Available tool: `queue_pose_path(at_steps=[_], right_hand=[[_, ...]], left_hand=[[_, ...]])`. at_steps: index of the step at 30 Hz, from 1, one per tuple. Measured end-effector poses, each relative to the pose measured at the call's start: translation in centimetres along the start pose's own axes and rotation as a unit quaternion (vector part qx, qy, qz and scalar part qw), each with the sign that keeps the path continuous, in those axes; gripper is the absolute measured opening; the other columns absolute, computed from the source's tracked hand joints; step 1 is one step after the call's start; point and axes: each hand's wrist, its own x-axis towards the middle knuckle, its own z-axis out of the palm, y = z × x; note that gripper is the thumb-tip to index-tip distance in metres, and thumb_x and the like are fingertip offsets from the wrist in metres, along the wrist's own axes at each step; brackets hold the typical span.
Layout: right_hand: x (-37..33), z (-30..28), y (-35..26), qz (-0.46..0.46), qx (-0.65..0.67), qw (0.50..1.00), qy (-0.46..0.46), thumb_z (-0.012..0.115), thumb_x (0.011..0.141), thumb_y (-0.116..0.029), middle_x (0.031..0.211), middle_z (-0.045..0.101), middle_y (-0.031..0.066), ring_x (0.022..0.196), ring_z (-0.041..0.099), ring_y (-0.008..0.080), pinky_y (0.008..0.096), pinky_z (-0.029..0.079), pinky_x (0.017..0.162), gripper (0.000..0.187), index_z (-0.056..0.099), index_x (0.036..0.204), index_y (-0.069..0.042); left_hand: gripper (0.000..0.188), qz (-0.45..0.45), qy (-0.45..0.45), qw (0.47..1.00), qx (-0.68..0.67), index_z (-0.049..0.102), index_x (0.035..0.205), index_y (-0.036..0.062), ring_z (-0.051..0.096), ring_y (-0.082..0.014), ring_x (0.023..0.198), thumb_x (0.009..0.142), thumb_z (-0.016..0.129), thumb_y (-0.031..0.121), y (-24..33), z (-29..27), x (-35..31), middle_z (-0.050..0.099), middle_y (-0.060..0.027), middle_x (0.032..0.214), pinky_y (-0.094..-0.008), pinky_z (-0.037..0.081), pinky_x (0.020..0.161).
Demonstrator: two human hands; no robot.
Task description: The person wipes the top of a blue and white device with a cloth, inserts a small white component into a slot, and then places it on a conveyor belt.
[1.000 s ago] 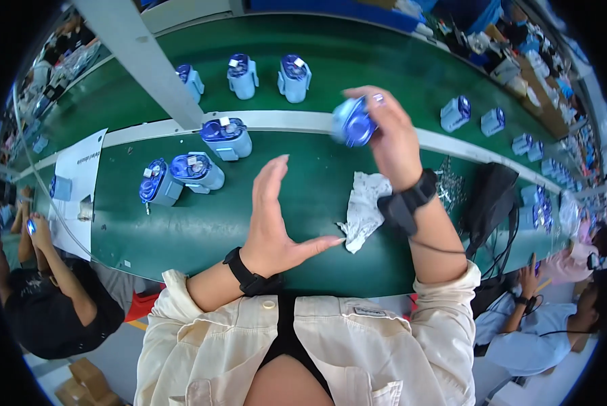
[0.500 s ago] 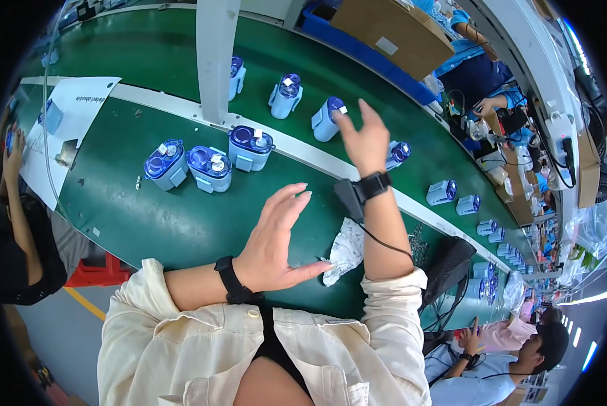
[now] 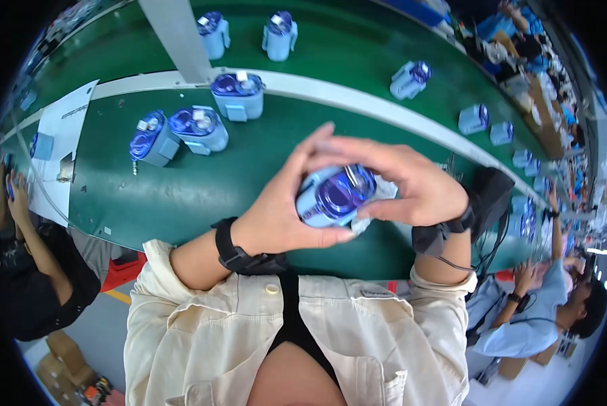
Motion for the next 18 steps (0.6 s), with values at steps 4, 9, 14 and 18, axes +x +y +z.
queue_pose_path(at_steps=[4, 9, 14, 18], right_hand=[[-2.0, 3.0, -1.8, -0.027, -0.122, 0.952, 0.278, 0.075, 0.070, 0.002, 0.112, 0.062, 0.0164, 0.109, 0.059, 0.0285, 0.0359, 0.043, 0.098, 0.057, 0.056, 0.123, 0.002], [-1.6, 6.5, -1.5, -0.024, -0.250, 0.879, 0.406, 0.076, 0.070, 0.000, 0.095, 0.064, 0.0116, 0.089, 0.061, 0.0231, 0.0326, 0.047, 0.082, 0.032, 0.065, 0.100, 0.003], [-1.3, 6.4, -0.9, -0.039, -0.147, 0.897, 0.416, 0.074, 0.075, 0.001, 0.087, 0.062, 0.0091, 0.079, 0.057, 0.0185, 0.0289, 0.045, 0.069, 0.016, 0.065, 0.088, 0.004], [-1.4, 6.1, -0.8, 0.015, 0.082, 0.911, 0.403, 0.071, 0.078, 0.003, 0.083, 0.062, 0.0095, 0.076, 0.057, 0.0181, 0.0277, 0.045, 0.066, 0.013, 0.065, 0.089, 0.005]], left_hand=[[0.104, -0.076, 0.128, 0.980, 0.133, 0.028, 0.145, -0.0005, 0.053, -0.0349, 0.115, 0.063, 0.088, 0.024, 0.7, 0.7, 0.6, 0.053, -0.0211, 0.124, -0.0424, 0.043, 0.097], [0.098, 0.095, 0.130, 0.927, 0.338, 0.034, 0.142, -0.0008, 0.058, -0.0330, 0.098, 0.062, 0.086, 0.020, 0.0, 0.7, 0.4, 0.058, -0.0180, 0.112, -0.0404, 0.047, 0.086], [0.095, 0.101, 0.125, 0.932, 0.326, 0.036, 0.142, 0.0002, 0.061, -0.0261, 0.095, 0.064, 0.088, 0.017, 0.1, 0.8, 0.1, 0.059, -0.0165, 0.111, -0.0357, 0.050, 0.083], [0.097, 0.098, 0.114, 0.943, 0.296, 0.033, 0.143, 0.0001, 0.062, -0.0227, 0.097, 0.064, 0.089, 0.014, -0.1, 0.5, -0.1, 0.059, -0.0156, 0.111, -0.0330, 0.050, 0.084]])
